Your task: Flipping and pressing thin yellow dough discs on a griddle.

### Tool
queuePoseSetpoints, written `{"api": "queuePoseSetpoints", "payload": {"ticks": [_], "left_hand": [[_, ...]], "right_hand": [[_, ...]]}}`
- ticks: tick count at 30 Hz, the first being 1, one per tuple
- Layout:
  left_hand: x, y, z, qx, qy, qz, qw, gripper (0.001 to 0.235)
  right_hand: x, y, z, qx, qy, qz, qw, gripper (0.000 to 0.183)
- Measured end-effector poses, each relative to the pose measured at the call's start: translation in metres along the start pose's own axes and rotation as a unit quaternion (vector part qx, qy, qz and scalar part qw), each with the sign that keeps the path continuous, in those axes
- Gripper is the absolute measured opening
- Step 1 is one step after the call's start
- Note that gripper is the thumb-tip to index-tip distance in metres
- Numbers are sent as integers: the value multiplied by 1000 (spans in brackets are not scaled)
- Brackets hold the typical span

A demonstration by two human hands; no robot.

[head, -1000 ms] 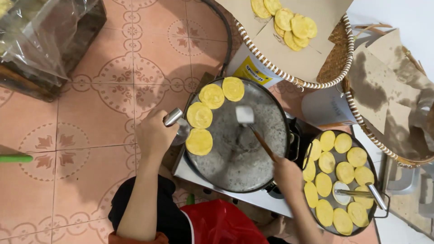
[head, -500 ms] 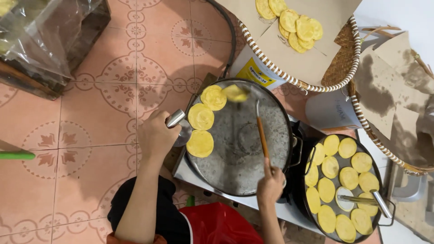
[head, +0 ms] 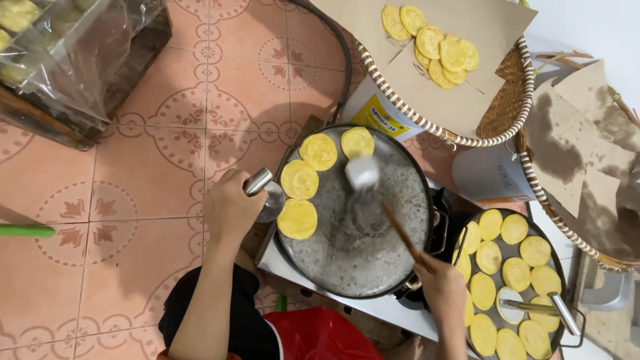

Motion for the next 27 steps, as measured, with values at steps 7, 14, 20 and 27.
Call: {"api": "queuePoseSetpoints", "payload": {"ticks": [7,14,20,27], "left_hand": [[-4,0,2,-14,-12,0,1000,17],[-3,0,-2,7,-6,8,1000,16],[-1,2,0,-4,10,7,1000,19],[0,0,-3,5,0,19,1000,19]], "right_hand": [[-72,-9,38,-165,-67,38,983,31],[-28,63,101,70,-13,-99,993,50],[2,82,97,174,-21,-229,958,64],[54,21,4,-134,-36,46,989,39]]}}
Point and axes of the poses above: each hand's wrist, its own y-axis away from the middle knuckle, its own z-axis out of the palm, x = y × z, the point moved 4 cm from there along -y, towards the middle knuckle, and after that the axes turned 5 degrees about x, right-handed, at the moved point
